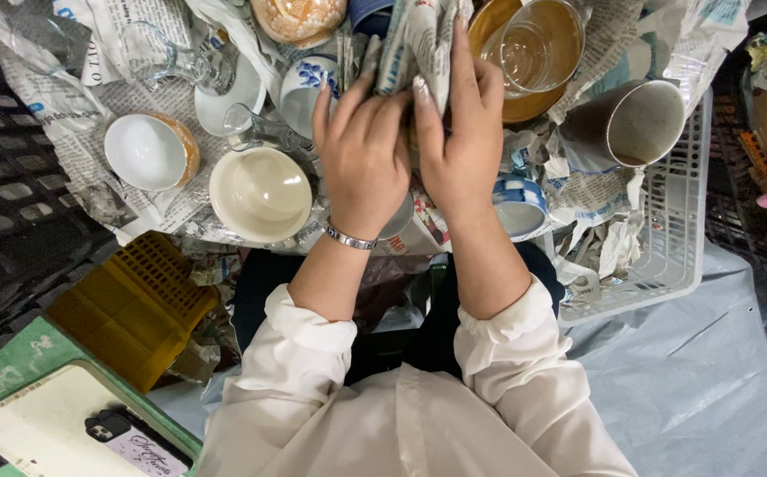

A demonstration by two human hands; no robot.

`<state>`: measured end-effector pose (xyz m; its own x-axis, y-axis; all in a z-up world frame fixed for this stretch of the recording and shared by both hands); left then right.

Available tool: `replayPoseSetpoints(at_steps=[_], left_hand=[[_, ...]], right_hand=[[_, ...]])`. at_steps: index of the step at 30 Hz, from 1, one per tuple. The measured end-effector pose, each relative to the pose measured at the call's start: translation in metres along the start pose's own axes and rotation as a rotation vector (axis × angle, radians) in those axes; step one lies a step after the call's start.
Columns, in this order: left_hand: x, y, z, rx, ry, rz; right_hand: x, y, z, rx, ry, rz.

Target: The person sits on the floor and wraps various dishes, including bowls, cups, and plates, with newspaper. They fold the paper around each item and place the wrapped dishes into a white plastic basket.

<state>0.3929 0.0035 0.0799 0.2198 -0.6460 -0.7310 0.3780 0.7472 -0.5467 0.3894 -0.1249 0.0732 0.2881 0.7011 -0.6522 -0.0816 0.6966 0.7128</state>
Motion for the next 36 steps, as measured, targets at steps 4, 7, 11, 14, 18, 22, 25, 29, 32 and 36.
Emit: replayPoseSetpoints(at_steps=[4,7,11,14,18,22,25,29,32,36], left_hand=[[0.001,-0.009,-0.008,-0.006,0.013,-0.029],[-0.005,-0.013,-0.013,-0.051,-0.09,-0.032],[-0.01,-0.013,-0.016,-0.058,-0.114,0.014],[-0.007,-0.015,-0.019,0.03,-0.051,0.03],[0.002,-0.008,-0.015,-0.035,0.039,-0.068],[0.007,-0.008,-0.015,0.035,0.109,-0.011],[0.004,-0.005,-0.016,0.01,0.095,-0.091],[-0.013,-0.001,-0.018,-0.037,-0.071,-0.102],[-0.018,0.004,-0.017,-0.111,-0.155,-0.022],[-0.008,0.007,-0.014,-0.168,-0.049,0.139]], right_hand=[[0.007,-0.01,0.001,0.08,-0.037,-0.053],[0.005,-0.014,-0.003,0.117,-0.107,-0.119],[0.0,-0.022,-0.007,0.16,-0.159,-0.149],[0.009,-0.021,0.0,0.024,-0.065,0.007],[0.014,-0.019,0.005,0.052,0.061,0.146],[0.006,-0.003,-0.002,0.017,0.05,-0.066],[0.007,0.005,0.003,-0.039,0.054,0.061],[0.011,-0.001,0.01,0.055,0.1,0.041],[0.013,-0.007,0.01,0.131,0.152,0.006],[0.011,-0.009,0.007,0.117,0.122,0.129]])
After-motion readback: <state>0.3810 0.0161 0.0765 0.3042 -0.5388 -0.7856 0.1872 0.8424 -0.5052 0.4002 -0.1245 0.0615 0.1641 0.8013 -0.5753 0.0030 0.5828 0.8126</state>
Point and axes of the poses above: each hand's wrist, its own z-axis towards the middle knuckle, its own x-axis out of the palm, y = z × x, the point moved 6 cm from there along z, towards the middle knuckle, and after that the axes turned 4 degrees about x, right-handed, at the moved point
